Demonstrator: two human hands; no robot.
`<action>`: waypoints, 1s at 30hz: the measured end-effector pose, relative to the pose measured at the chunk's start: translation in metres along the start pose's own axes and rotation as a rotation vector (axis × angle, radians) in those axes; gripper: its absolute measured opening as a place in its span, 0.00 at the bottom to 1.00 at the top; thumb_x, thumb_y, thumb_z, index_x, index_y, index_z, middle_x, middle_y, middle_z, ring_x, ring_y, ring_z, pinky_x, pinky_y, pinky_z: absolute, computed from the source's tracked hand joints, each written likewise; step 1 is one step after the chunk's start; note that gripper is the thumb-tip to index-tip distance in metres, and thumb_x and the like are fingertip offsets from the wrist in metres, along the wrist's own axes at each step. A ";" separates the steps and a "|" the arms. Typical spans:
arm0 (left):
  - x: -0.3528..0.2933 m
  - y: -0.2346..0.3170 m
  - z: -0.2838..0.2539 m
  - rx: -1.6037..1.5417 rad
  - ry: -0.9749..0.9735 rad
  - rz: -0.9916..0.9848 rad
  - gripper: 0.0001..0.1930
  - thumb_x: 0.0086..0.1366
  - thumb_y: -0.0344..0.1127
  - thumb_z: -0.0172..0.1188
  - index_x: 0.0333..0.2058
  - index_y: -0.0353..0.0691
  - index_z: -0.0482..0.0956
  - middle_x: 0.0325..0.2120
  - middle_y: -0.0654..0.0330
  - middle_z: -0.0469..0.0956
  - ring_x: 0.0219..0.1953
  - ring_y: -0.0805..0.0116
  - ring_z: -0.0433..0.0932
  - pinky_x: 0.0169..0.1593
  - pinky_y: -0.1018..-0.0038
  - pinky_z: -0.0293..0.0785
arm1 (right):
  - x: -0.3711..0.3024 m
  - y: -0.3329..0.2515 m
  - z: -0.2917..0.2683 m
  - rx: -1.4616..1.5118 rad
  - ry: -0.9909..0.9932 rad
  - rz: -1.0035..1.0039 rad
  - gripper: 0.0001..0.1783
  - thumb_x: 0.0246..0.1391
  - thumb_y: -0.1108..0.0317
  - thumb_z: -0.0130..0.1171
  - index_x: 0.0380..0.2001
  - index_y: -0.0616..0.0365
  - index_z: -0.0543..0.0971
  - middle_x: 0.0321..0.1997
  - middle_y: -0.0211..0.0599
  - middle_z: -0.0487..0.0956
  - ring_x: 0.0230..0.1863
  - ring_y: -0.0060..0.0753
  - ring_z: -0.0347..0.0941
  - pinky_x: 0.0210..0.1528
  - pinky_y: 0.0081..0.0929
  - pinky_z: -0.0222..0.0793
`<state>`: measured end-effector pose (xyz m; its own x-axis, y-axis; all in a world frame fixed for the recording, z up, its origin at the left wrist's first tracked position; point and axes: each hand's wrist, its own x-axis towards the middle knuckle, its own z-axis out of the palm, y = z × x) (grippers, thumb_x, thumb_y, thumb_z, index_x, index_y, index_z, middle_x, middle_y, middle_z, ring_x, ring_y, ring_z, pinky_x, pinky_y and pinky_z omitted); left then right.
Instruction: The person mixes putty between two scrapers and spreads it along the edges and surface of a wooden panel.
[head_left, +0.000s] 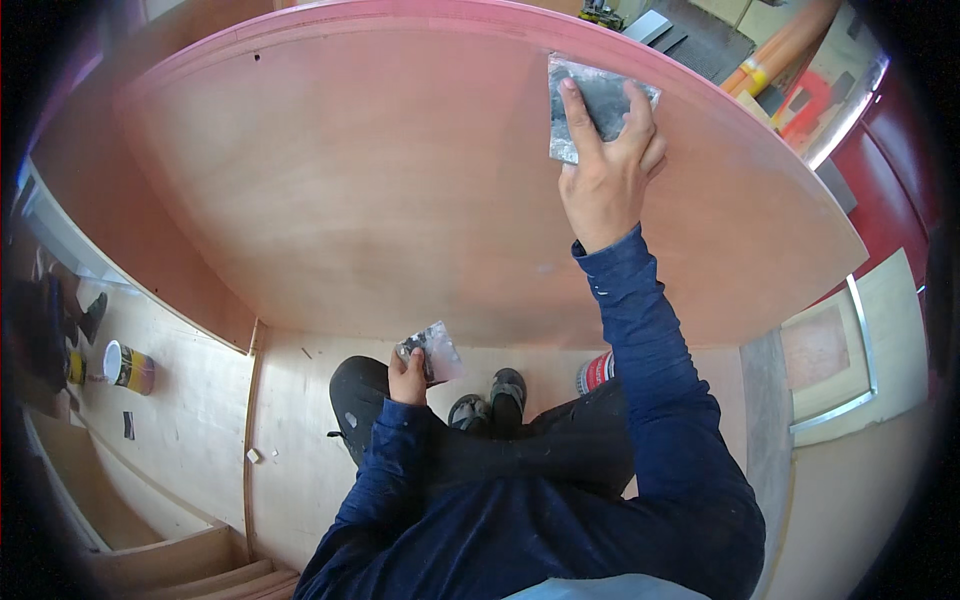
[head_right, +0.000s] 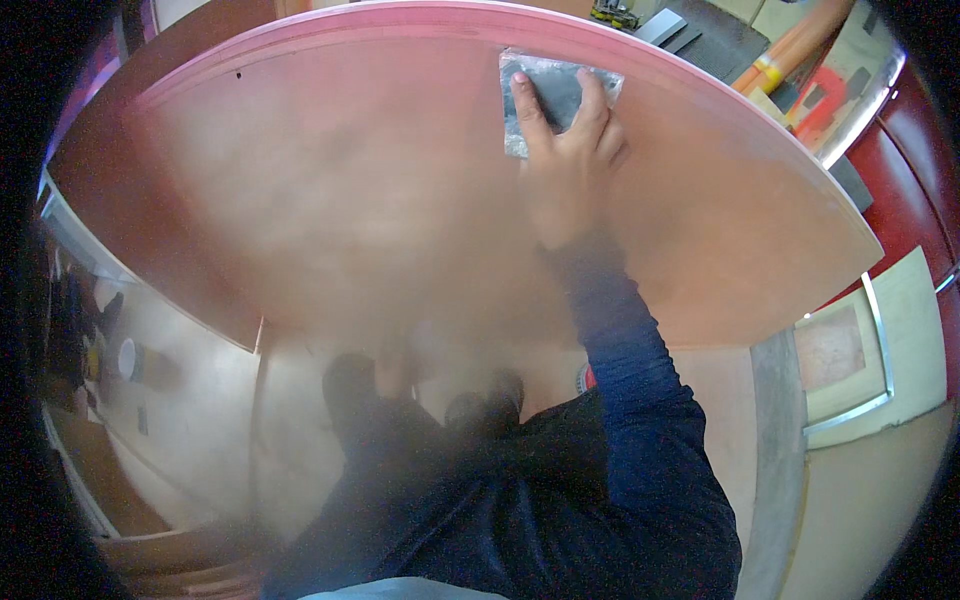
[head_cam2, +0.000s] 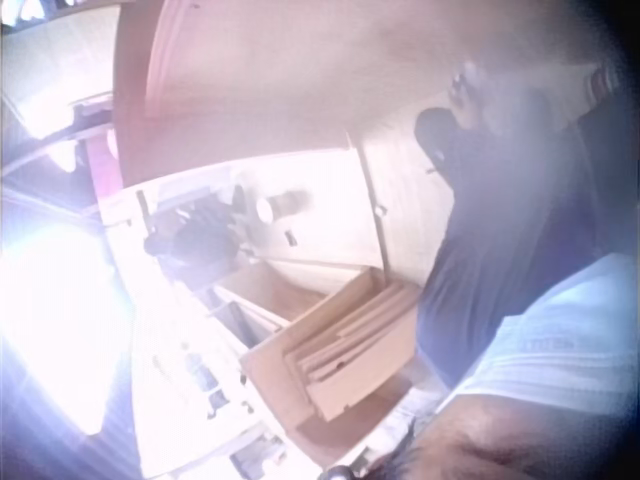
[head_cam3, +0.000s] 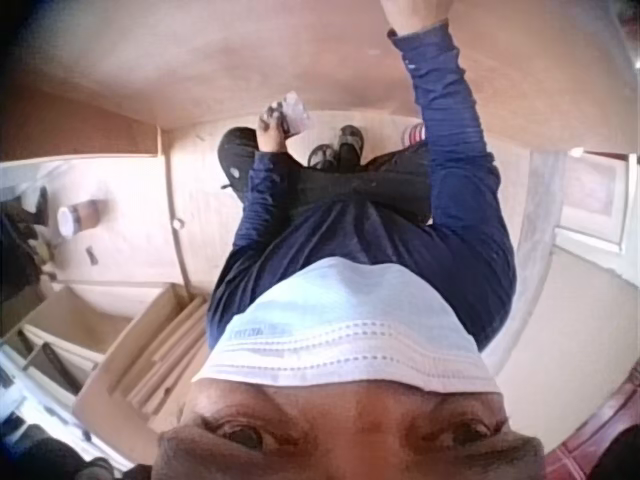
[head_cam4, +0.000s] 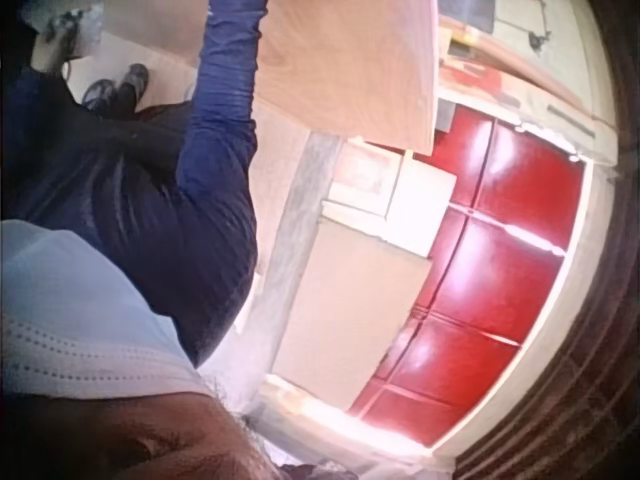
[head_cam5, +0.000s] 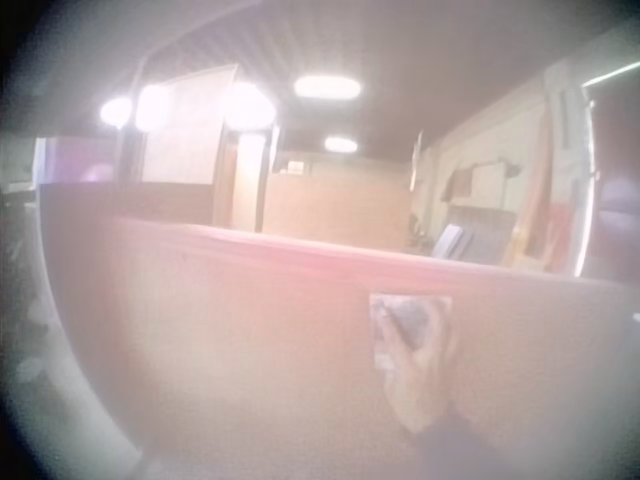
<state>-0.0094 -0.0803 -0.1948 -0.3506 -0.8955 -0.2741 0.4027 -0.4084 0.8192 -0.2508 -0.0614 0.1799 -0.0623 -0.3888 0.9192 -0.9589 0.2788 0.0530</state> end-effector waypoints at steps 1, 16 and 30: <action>-0.006 0.003 0.000 -0.083 0.000 -0.019 0.12 0.68 0.26 0.52 0.49 0.33 0.70 0.40 0.60 0.77 0.40 0.70 0.77 0.46 0.73 0.75 | 0.000 0.000 0.003 0.008 0.012 -0.003 0.49 0.32 0.85 0.59 0.58 0.24 0.72 0.66 0.40 0.55 0.56 0.53 0.56 0.59 0.49 0.54; -0.010 0.002 0.000 0.041 0.078 0.106 0.12 0.68 0.28 0.53 0.49 0.32 0.70 0.39 0.59 0.77 0.40 0.70 0.76 0.45 0.74 0.74 | 0.003 -0.005 0.020 -0.059 0.006 0.008 0.47 0.35 0.82 0.62 0.61 0.30 0.69 0.65 0.30 0.61 0.57 0.48 0.57 0.57 0.47 0.54; 0.009 -0.020 -0.021 -0.018 -0.023 0.066 0.13 0.68 0.27 0.52 0.50 0.31 0.69 0.41 0.57 0.77 0.41 0.68 0.77 0.46 0.73 0.75 | 0.007 -0.025 -0.015 0.150 0.035 0.015 0.38 0.35 0.84 0.56 0.55 0.47 0.75 0.59 0.26 0.69 0.55 0.44 0.60 0.55 0.43 0.56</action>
<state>-0.0029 -0.0839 -0.2243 -0.3417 -0.9166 -0.2077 0.4405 -0.3515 0.8261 -0.2232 -0.0580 0.1906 -0.0697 -0.3538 0.9327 -0.9887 0.1491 -0.0173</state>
